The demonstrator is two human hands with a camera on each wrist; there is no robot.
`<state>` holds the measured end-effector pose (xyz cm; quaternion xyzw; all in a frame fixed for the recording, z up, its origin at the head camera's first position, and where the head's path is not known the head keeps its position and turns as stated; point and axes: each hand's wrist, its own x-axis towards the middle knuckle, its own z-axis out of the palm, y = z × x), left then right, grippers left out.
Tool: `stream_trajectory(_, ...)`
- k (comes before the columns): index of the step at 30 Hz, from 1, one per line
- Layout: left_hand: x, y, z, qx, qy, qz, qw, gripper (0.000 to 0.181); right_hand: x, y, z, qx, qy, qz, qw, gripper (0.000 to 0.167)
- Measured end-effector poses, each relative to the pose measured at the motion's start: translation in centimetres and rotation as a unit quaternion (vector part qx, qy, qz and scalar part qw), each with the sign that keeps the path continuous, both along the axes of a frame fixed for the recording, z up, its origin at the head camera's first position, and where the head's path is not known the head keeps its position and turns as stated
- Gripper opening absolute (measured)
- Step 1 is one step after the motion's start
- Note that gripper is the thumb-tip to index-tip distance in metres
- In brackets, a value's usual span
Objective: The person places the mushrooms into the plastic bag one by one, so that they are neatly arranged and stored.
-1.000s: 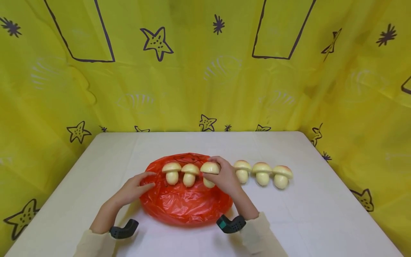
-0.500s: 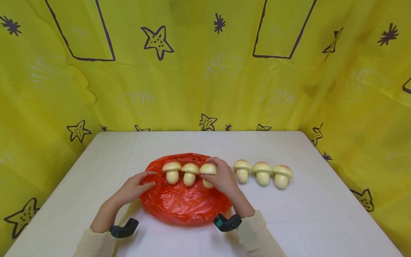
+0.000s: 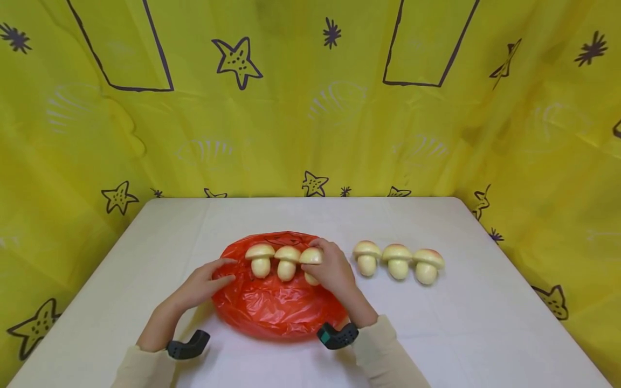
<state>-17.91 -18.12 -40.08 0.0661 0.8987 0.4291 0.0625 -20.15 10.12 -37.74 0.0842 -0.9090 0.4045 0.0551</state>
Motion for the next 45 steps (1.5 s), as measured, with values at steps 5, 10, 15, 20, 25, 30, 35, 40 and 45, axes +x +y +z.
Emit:
stream_trajectory(5, 0.1, 0.0, 0.2, -0.001, 0.003, 0.000, 1.0000, 0.037, -0.2, -0.4, -0.2, 0.005, 0.010, 0.000, 0.9999, 0.039)
stream_trajectory(10, 0.2, 0.0, 0.3, -0.002, 0.008, -0.007, 0.9999, 0.037, -0.3, -0.8, -0.3, 0.013, 0.003, -0.005, 0.9999, 0.039)
stream_trajectory(15, 0.2, 0.0, 0.3, -0.001, 0.012, -0.011, 0.9999, 0.036, -0.4, -0.9, -0.4, 0.025, -0.016, -0.014, 0.9995, 0.040)
stream_trajectory(20, 0.2, 0.0, 0.4, -0.003, 0.014, -0.011, 0.9998, 0.035, -0.5, -1.0, -0.5, 0.021, -0.008, -0.014, 0.9996, 0.039)
stream_trajectory(25, 0.1, 0.0, 0.3, -0.004, 0.014, -0.011, 0.9998, 0.035, -0.8, -1.1, -0.7, 0.024, 0.000, -0.015, 0.9996, 0.038)
stream_trajectory(30, 0.1, 0.1, 0.3, -0.006, 0.014, -0.012, 0.9998, 0.035, -0.8, -1.4, -1.0, 0.034, 0.011, -0.022, 0.9991, 0.037)
stream_trajectory(35, 0.2, 0.0, 0.3, -0.006, 0.017, -0.013, 0.9998, 0.035, -0.9, -1.7, -1.3, 0.040, 0.022, -0.023, 0.9987, 0.035)
stream_trajectory(40, 0.3, 0.0, 0.4, -0.008, 0.016, -0.012, 0.9998, 0.035, -1.1, -1.9, -1.6, 0.054, 0.038, -0.025, 0.9975, 0.034)
stream_trajectory(45, 0.2, 0.1, 0.4, -0.007, 0.017, -0.011, 0.9998, 0.035, -1.2, -2.1, -1.8, 0.071, 0.042, -0.029, 0.9962, 0.034)
